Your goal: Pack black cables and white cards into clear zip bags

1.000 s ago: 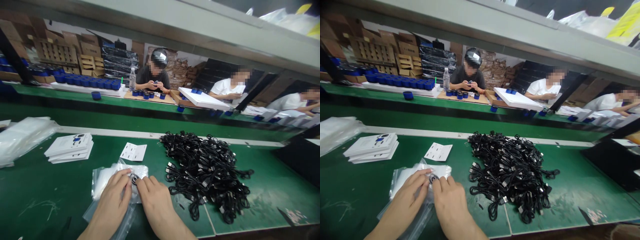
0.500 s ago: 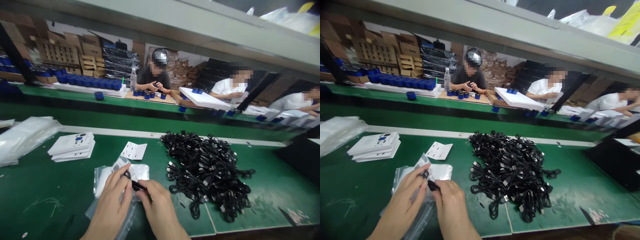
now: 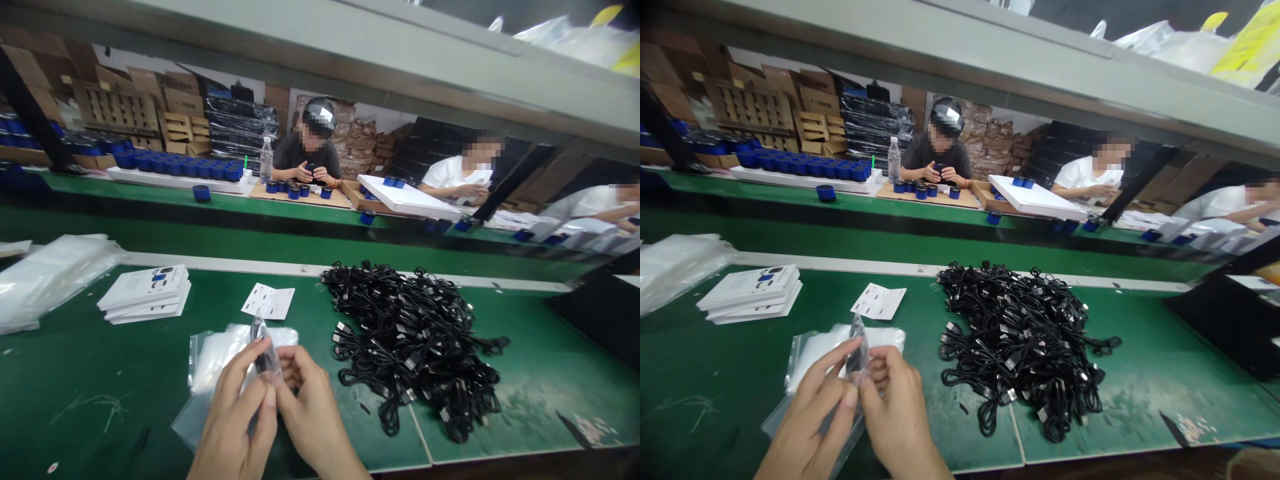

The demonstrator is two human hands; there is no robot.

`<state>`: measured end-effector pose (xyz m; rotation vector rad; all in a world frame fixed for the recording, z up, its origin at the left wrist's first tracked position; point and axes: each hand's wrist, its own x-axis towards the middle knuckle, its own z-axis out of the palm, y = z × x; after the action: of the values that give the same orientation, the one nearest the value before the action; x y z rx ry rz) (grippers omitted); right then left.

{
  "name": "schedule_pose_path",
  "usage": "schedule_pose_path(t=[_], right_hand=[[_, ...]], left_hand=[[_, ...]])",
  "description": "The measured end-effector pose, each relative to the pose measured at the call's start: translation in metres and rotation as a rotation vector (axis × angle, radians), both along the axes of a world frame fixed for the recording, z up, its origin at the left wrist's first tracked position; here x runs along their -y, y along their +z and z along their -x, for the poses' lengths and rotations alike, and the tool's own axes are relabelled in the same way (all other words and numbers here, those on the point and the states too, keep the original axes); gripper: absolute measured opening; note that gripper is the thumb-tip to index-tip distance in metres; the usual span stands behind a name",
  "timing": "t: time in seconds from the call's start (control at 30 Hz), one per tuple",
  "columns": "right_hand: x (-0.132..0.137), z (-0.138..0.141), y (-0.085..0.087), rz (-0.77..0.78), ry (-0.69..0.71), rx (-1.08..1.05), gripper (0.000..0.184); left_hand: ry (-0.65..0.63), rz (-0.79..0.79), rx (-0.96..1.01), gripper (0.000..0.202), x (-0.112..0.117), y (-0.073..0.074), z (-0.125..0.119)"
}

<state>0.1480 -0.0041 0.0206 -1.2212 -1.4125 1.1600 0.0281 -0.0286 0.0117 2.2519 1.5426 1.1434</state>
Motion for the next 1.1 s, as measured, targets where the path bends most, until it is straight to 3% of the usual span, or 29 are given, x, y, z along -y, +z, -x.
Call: schedule_pose_path(t=[0.13, 0.27, 0.3, 0.43, 0.53, 0.6, 0.77, 0.93, 1.1], right_hand=[[-0.001, -0.005, 0.010, 0.060, 0.144, -0.122, 0.014], [-0.001, -0.015, 0.023, 0.165, 0.234, -0.247, 0.012], [-0.002, -0.017, 0.026, 0.182, 0.245, -0.273, 0.012], [-0.001, -0.023, 0.033, 0.223, 0.233, -0.353, 0.024], [0.002, -0.022, 0.032, 0.178, 0.167, -0.253, 0.025], [0.004, -0.020, 0.031, 0.104, 0.077, -0.141, 0.014], [0.006, -0.018, 0.030, -0.043, 0.029, -0.034, 0.020], [0.003, -0.020, 0.028, -0.232, -0.004, 0.109, 0.019], [0.003, -0.022, 0.027, -0.399, -0.016, 0.216, 0.020]], left_hand=[[-0.084, -0.072, -0.175, 0.010, -0.008, 0.009, 0.016], [-0.095, 0.079, -0.223, 0.070, -0.019, 0.028, 0.039], [-0.087, 0.142, -0.203, 0.069, -0.022, 0.033, 0.042], [0.032, 0.492, -0.001, 0.025, -0.024, 0.049, 0.042], [0.137, 0.636, 0.203, 0.023, -0.021, 0.054, 0.032], [0.112, 0.641, 0.354, 0.021, -0.018, 0.054, 0.026], [0.064, 0.586, 0.618, 0.018, -0.013, 0.052, 0.025], [0.051, 0.439, 0.595, 0.015, -0.013, 0.047, 0.031], [0.005, 0.332, 0.453, 0.015, -0.015, 0.038, 0.041]])
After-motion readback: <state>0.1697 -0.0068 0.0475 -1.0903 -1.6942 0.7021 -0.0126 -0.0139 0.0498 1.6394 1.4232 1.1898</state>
